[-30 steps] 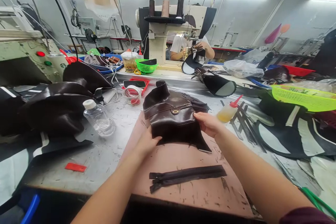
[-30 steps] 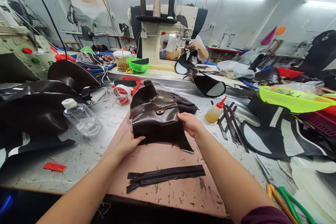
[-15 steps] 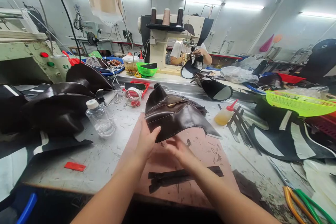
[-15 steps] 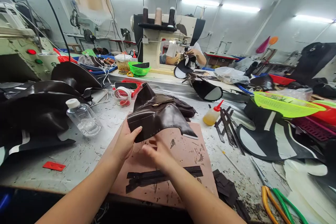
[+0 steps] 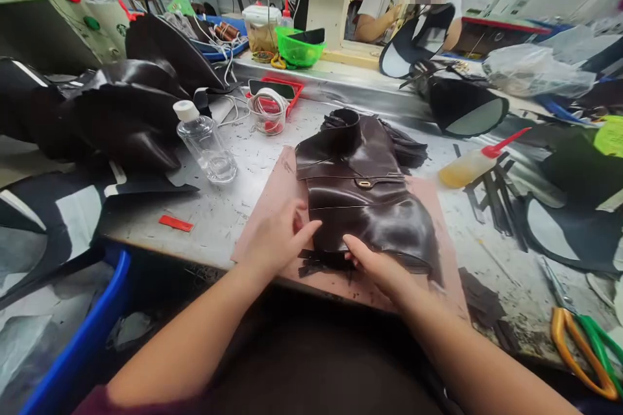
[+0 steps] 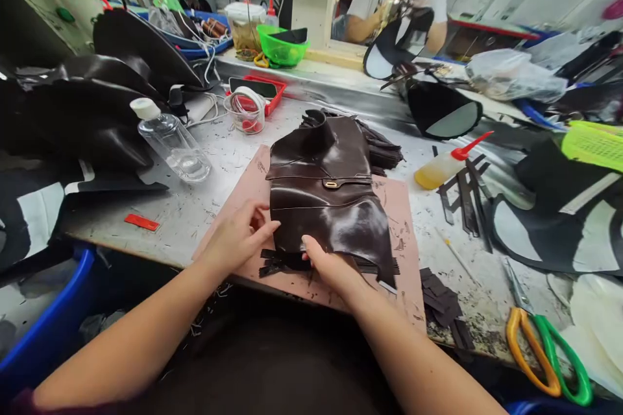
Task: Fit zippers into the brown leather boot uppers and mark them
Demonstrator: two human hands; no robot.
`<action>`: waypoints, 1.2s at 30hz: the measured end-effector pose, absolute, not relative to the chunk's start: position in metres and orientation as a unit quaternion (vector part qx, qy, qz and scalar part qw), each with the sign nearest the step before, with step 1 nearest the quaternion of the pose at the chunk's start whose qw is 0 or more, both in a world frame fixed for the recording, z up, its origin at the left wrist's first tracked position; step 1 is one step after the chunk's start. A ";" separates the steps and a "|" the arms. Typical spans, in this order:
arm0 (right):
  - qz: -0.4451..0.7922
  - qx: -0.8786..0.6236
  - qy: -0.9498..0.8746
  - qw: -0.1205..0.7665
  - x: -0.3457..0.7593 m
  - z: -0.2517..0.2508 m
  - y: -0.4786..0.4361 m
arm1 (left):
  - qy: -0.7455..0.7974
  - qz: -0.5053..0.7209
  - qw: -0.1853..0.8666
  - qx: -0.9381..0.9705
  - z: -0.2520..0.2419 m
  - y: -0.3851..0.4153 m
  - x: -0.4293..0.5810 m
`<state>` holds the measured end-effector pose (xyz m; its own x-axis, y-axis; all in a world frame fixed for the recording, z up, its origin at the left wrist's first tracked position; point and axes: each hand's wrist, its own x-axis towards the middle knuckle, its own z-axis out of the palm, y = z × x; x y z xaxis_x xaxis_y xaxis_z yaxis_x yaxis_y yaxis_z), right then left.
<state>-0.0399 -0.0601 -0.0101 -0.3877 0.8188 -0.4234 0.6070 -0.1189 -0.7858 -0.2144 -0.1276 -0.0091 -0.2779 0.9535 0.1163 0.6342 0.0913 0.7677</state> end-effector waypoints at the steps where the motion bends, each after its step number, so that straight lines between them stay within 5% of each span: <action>1: 0.527 -0.535 -0.655 0.087 -0.039 -0.008 -0.061 | 0.706 0.361 0.151 0.590 -0.012 -0.140 -0.214; 5: 0.526 -0.551 -0.648 0.019 -0.036 -0.009 -0.060 | 0.578 0.301 0.019 0.759 -0.022 -0.178 -0.206; 13: 0.513 -0.553 -0.657 0.004 -0.032 -0.026 -0.059 | 0.604 0.235 -0.101 0.755 -0.037 -0.197 -0.185; 26: 0.475 -0.602 -0.639 0.062 -0.039 -0.019 -0.072 | 0.612 0.260 -0.108 0.739 -0.044 -0.200 -0.182; 36: 0.519 -0.572 -0.635 -0.013 -0.034 -0.037 -0.061 | 0.610 0.185 -0.103 0.764 -0.049 -0.202 -0.184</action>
